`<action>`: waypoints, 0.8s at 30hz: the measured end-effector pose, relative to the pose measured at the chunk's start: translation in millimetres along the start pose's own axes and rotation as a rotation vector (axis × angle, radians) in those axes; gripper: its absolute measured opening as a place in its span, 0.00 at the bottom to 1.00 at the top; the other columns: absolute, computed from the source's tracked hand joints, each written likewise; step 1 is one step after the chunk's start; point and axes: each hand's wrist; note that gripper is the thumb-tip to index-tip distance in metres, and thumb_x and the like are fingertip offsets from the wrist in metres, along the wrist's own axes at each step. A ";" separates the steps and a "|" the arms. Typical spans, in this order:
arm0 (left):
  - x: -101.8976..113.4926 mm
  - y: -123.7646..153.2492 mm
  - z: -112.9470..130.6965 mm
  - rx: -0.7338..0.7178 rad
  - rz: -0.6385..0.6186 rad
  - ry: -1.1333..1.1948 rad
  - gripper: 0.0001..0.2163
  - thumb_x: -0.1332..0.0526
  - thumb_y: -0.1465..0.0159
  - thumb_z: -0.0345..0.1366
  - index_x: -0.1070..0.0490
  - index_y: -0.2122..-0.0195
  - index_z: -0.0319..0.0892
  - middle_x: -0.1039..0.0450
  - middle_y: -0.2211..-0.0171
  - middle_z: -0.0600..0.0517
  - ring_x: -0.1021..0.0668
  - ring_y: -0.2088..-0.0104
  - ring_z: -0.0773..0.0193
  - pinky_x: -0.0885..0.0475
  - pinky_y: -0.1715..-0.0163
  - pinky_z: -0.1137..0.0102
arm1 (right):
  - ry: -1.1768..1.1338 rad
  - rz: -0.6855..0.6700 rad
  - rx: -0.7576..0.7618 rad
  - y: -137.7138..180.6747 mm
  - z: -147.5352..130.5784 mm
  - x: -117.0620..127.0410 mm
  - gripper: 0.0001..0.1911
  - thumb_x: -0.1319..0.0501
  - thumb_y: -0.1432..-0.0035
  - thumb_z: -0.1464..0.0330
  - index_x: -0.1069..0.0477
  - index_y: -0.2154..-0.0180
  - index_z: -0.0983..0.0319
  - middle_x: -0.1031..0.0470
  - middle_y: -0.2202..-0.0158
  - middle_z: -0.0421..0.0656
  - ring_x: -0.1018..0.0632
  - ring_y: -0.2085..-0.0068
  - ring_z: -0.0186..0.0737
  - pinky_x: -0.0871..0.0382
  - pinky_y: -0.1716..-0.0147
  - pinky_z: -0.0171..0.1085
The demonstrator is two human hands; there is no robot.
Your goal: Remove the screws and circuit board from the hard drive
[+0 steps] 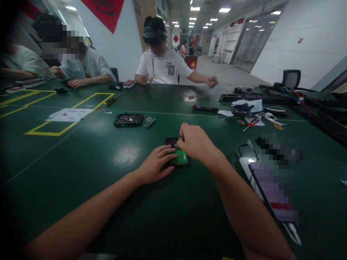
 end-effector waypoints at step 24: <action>-5.5 1.0 -4.3 -0.018 0.021 0.001 0.22 0.36 0.32 0.42 0.30 0.37 0.45 0.31 0.35 0.44 0.35 0.31 0.45 0.37 0.32 0.44 | 0.136 0.006 -0.073 1.6 -7.3 -4.1 0.08 0.40 0.40 0.69 0.29 0.59 0.64 0.22 0.64 0.51 0.26 0.66 0.46 0.42 0.67 0.42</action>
Point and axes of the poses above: each hand's wrist, its own y-axis away from the middle knuckle, its own x-axis out of the back of the hand, z = x × y
